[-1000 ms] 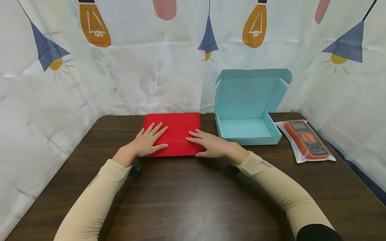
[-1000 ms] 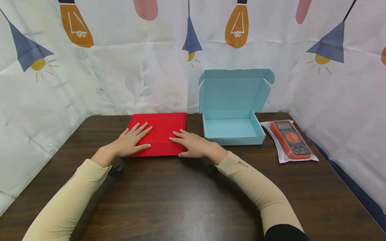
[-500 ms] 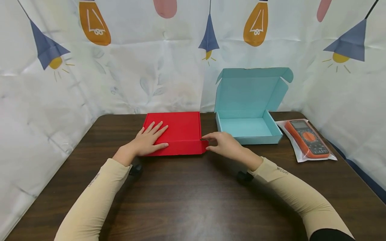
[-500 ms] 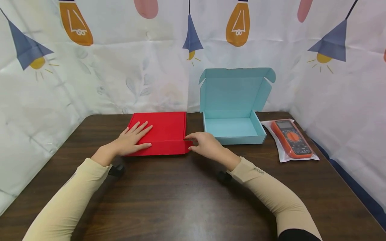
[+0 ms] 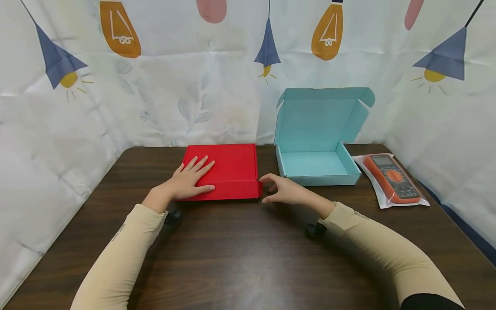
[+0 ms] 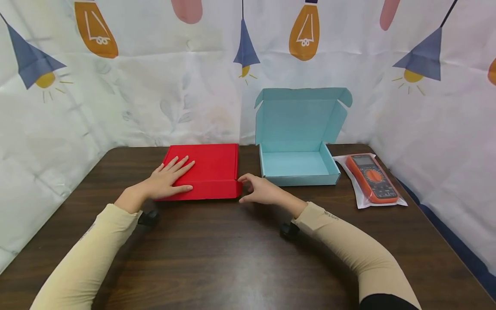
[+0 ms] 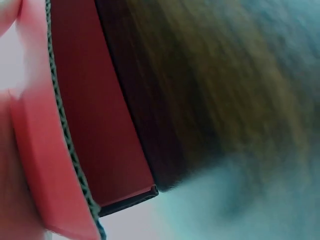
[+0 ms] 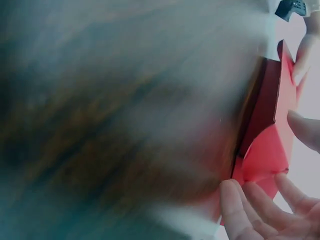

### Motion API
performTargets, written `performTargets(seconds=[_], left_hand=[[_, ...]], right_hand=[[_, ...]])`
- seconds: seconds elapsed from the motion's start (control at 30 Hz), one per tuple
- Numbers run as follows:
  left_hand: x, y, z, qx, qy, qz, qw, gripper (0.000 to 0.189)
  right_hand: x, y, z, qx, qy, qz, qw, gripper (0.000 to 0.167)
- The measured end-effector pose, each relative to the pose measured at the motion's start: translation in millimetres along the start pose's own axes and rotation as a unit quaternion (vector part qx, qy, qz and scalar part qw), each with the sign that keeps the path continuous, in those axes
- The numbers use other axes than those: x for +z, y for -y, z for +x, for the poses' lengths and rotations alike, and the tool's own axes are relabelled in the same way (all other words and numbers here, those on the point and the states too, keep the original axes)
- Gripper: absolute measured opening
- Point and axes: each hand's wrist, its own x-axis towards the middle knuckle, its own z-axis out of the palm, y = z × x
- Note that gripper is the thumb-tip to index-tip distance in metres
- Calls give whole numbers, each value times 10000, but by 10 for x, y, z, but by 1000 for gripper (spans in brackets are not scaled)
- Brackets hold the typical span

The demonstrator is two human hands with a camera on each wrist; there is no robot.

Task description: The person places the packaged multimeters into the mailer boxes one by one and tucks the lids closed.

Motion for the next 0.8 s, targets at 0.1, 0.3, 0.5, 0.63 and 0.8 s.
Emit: performTargets(seconds=[0.1, 0.3, 0.5, 0.63, 0.8], left_hand=[[-22, -3, -11, 10, 11, -136, 9999, 92], [-42, -27, -29, 38, 5, -204, 9998, 93], [-34, -42, -35, -67, 65, -178, 9998, 92], [-32, -52, -28, -57, 97, -157, 9998, 91], [-42, -47, -12, -66, 88, -167, 9998, 91]], right_hand=[[20, 7, 33, 189, 115, 362, 9991, 64], [69, 26, 113, 636, 173, 770, 9949, 64], [116, 62, 180, 589, -205, 102, 9980, 53], [144, 68, 204, 352, -439, -508, 9971, 49], [141, 85, 196, 250, -525, -690, 9959, 47]])
